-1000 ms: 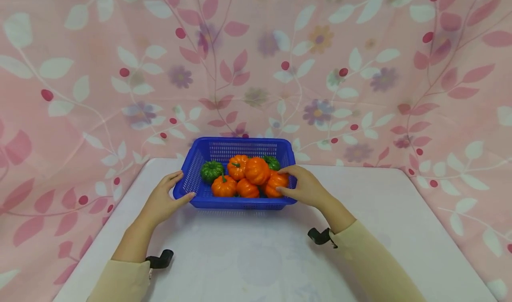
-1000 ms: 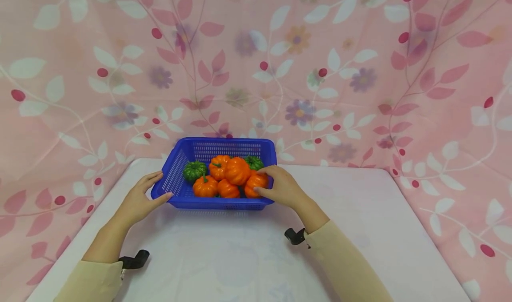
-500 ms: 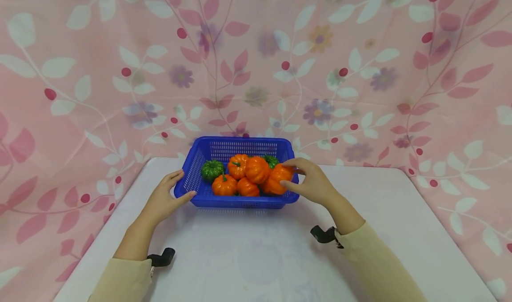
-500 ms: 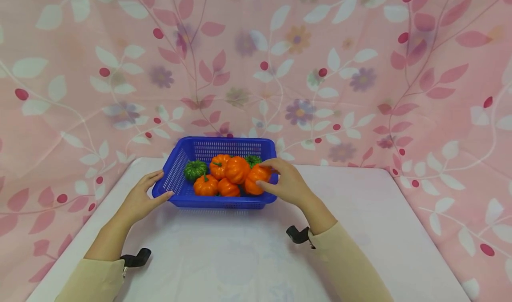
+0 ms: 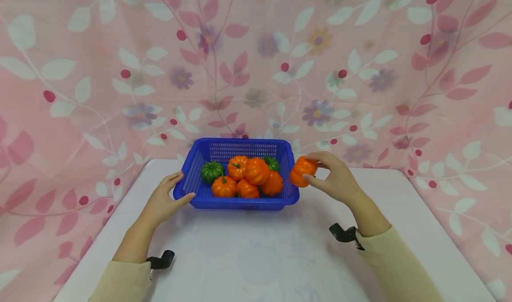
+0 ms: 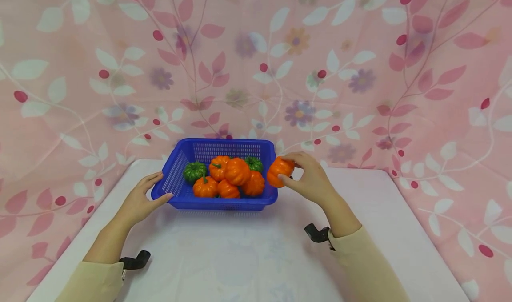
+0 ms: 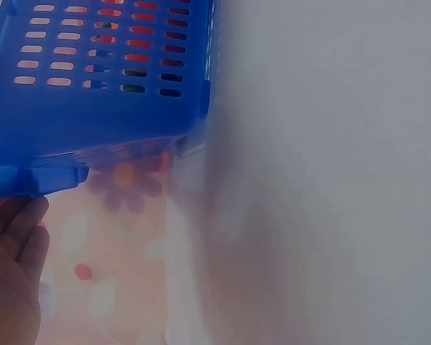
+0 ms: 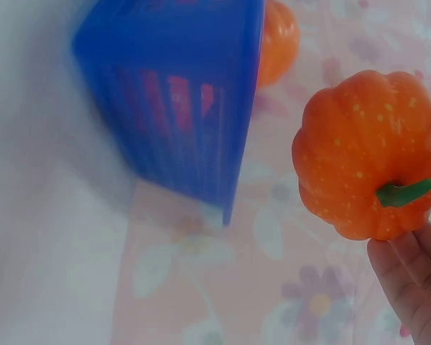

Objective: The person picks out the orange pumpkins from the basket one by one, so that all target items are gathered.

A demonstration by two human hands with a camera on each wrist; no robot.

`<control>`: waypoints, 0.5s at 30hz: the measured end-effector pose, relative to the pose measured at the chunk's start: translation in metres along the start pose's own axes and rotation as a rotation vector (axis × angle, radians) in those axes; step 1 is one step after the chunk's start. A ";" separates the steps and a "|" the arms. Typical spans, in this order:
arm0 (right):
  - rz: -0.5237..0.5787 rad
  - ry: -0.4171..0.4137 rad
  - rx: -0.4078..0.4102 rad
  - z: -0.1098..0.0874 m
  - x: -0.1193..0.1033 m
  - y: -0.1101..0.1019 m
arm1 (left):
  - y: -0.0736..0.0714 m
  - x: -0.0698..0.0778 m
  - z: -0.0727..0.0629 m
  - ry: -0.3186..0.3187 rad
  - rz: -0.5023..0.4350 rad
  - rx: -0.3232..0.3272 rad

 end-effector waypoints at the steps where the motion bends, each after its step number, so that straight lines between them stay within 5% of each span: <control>1: -0.011 0.014 0.003 -0.002 0.005 -0.004 | 0.000 0.000 0.000 0.000 0.003 0.001; 7: -0.033 0.131 -0.011 -0.011 0.047 -0.016 | 0.001 0.000 0.000 -0.001 0.003 -0.001; 15: -0.042 0.310 -0.080 -0.027 0.116 0.006 | 0.001 -0.002 0.000 0.000 -0.005 -0.002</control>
Point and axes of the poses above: each hand's wrist, its own z-axis towards the middle knuckle, its own y-axis out of the palm, x = y × z, the point moved 9 cm from there along z, towards the middle knuckle, and after that the axes turned 9 degrees about -z, right-handed, at the moved point
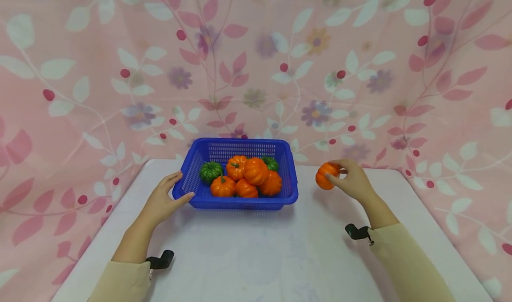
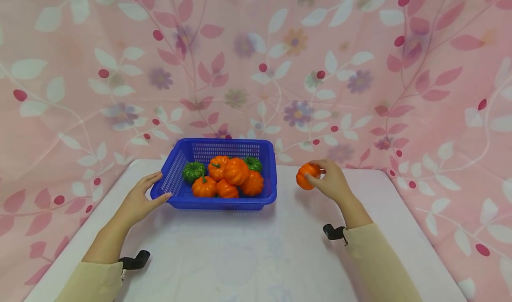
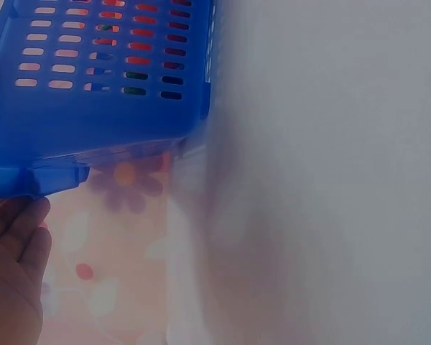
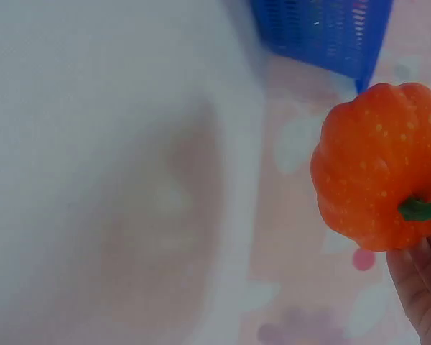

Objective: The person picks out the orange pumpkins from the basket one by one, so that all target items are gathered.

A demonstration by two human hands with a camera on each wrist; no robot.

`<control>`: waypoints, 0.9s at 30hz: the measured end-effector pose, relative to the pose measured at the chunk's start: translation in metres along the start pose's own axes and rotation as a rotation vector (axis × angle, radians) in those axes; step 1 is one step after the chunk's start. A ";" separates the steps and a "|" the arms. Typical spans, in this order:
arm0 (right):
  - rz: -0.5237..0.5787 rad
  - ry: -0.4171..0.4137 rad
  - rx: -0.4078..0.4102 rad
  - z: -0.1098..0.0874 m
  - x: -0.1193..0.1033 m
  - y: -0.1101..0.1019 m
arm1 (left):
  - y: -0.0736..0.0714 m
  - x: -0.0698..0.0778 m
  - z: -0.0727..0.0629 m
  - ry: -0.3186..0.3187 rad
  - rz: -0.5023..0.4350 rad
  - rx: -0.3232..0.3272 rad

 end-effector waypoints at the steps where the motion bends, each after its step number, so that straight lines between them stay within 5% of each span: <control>1: -0.007 0.005 -0.005 0.002 0.005 0.003 | 0.000 0.000 0.000 0.001 0.000 0.000; 13: -0.066 0.086 -0.130 0.024 0.028 0.041 | 0.000 0.001 0.000 0.012 0.004 0.002; 27: -0.120 0.038 -0.168 0.025 0.031 0.058 | 0.000 0.002 -0.001 0.003 -0.002 0.003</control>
Point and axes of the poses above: each hand's wrist, its own z-axis towards the middle knuckle, its own y-axis out of the palm, x = y × z, the point moved 9 cm from there along z, towards the middle knuckle, and after that the axes turned 9 degrees about -z, right-handed, at the moved point
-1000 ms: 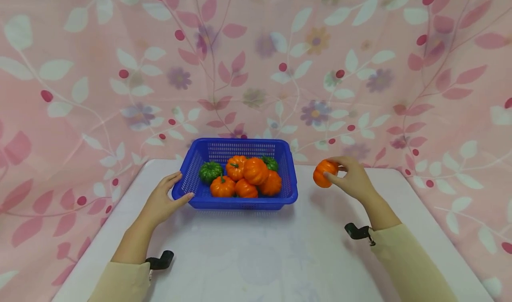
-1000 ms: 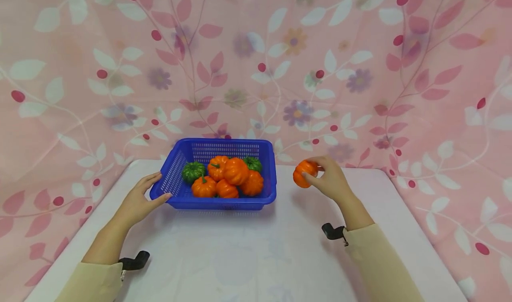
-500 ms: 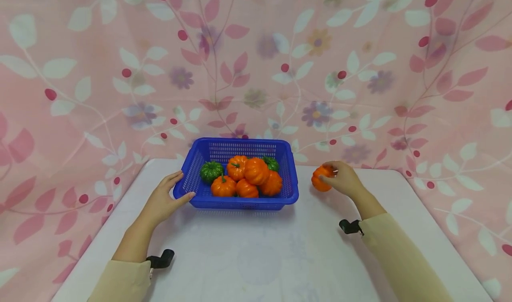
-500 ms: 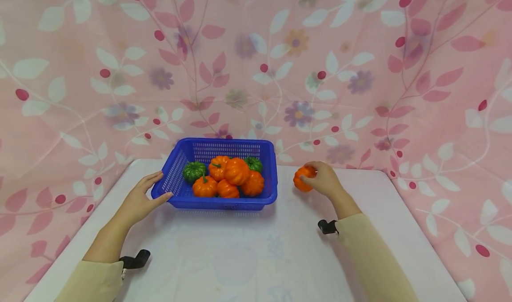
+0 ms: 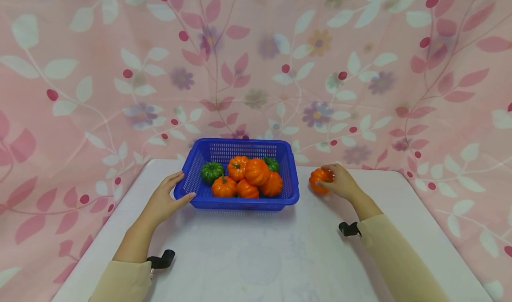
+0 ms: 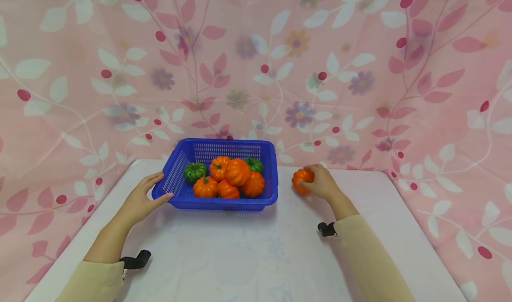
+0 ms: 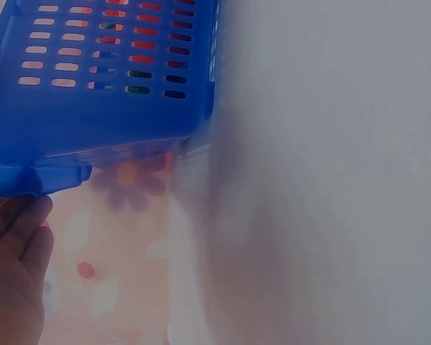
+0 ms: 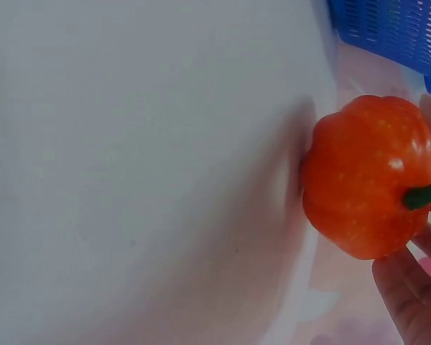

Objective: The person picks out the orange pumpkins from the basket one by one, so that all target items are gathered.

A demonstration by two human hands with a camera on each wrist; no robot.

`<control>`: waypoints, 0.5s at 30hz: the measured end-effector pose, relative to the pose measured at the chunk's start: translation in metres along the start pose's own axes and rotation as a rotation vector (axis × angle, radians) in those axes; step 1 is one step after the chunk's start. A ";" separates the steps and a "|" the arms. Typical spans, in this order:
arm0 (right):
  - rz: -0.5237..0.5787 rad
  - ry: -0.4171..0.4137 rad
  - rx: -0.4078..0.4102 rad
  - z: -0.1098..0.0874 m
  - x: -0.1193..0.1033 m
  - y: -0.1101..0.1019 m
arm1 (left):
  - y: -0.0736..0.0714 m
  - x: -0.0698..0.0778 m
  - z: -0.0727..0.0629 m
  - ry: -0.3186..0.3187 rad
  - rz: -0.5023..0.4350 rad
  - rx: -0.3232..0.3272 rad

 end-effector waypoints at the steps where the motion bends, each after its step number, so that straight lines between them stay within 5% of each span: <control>1: -0.004 0.003 -0.008 0.000 0.001 0.001 | 0.000 0.000 0.000 -0.001 0.001 0.000; 15: 0.065 0.033 -0.002 0.006 0.004 0.013 | 0.001 0.000 -0.001 -0.018 -0.012 -0.001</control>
Point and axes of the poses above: each hand's wrist, its own z-axis towards the middle knuckle, its own y-axis out of the palm, x = y × z, the point moved 9 cm from there along z, towards the middle knuckle, and after that the axes turned 9 degrees about -z, right-handed, at the moved point
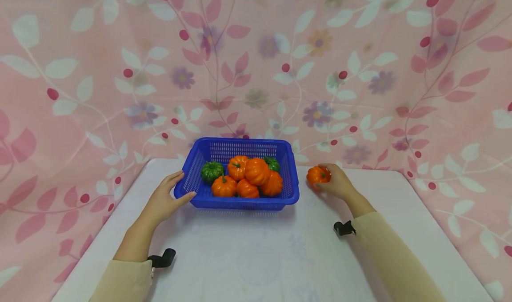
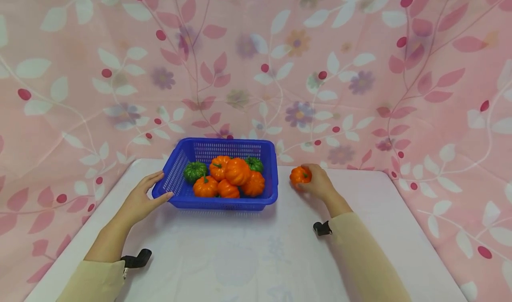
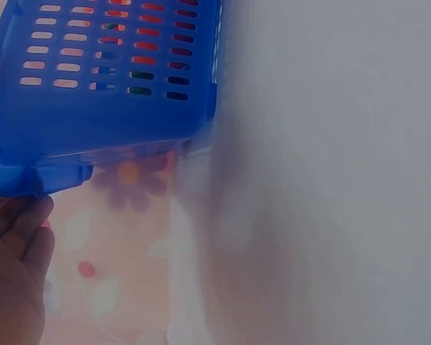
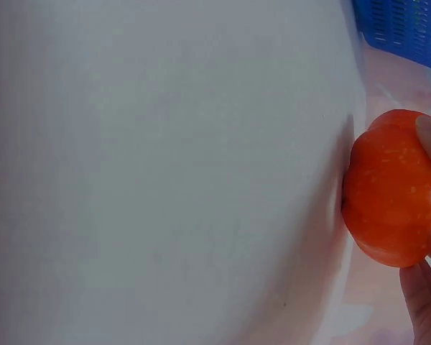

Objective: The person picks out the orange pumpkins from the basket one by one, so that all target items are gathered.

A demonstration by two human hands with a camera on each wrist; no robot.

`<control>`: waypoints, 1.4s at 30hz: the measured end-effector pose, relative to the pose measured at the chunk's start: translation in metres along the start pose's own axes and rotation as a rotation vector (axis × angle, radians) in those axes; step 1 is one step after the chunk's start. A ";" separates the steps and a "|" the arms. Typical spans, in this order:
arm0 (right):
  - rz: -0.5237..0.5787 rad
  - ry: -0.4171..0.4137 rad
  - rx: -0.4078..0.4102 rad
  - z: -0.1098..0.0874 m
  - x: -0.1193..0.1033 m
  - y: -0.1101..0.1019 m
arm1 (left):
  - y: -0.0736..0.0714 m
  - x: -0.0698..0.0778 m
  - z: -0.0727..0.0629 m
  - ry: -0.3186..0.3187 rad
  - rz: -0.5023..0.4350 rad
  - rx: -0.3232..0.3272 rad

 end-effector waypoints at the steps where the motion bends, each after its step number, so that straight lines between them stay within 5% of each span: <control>1: -0.003 0.004 0.002 0.001 0.000 0.000 | 0.000 0.000 0.001 0.001 0.000 0.000; 42: 0.052 0.124 -0.024 0.019 0.008 0.016 | -0.001 0.003 0.000 -0.014 0.014 -0.002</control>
Point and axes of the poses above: each hand's wrist, its own z-axis towards the middle knuckle, its own y-axis out of the palm, x = y × z, the point moved 9 cm from there along z, towards the middle knuckle, and after that the axes turned 9 degrees about -z, right-handed, at the moved point
